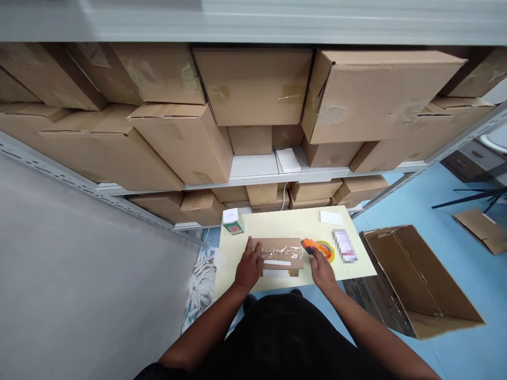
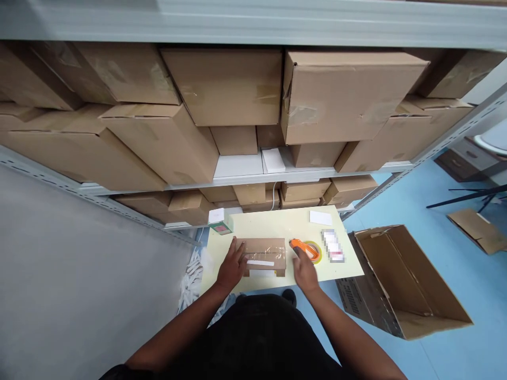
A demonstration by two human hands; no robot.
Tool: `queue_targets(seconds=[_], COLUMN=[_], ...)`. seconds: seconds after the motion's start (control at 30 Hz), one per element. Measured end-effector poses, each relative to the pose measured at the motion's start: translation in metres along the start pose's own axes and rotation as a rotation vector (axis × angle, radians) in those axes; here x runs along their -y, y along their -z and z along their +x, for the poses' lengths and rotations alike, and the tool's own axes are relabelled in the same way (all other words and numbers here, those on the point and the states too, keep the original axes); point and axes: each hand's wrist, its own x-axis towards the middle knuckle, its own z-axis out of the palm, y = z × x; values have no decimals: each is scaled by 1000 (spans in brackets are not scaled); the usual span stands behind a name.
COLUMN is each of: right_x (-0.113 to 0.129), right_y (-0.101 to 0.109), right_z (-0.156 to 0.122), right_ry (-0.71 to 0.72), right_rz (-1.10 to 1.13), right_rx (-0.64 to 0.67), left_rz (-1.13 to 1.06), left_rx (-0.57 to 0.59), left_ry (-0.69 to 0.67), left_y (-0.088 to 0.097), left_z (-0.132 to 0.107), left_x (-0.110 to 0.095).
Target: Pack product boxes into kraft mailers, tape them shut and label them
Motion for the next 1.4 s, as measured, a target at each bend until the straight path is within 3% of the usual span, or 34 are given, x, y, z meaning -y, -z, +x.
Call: queue_targets(seconds=[0.07,0.17,0.23,0.37,0.57,0.7,0.83,0.93,1.03,1.1,1.27,1.4], right_x=[-30,-58,-62,-56,-55,-49,-15,28,67,82,88,88], right_y=[12,14,8,-4,10,48,86,83,55,35,15,16], right_z=[2,7,11,24,43,41,29,26,29,32,39,44], right_ry=[-52,-94,-96,-145,-313,-408,-327,-235,-145,-103,-111,-96], right_rz=[-211,-491,-600,-660,-538,-322,28,215,251,196,77,18], right_rx=[-17,158,226,236,234,120,-26,41,175,247,318,326], left_rz=[12,68,123,164,235,410,492,455,286,61,-659,-944], left_rx=[8,-10,-8,127,189,141,159,212,219,214,276,392], left_ry=[18,-27,-89,-229,-345,-421,-437,-386,-279,-149,308,480], left_y=[-3,-5,-7,-15,-38,-45,-45,-43,-37,-29,-9,-2], left_z=[-3,-5,-2,13,24,22,21,20,24,30,49,54], left_x=[7,10,7,-4,-15,-21,-27,-33,-38,-38,-30,-31])
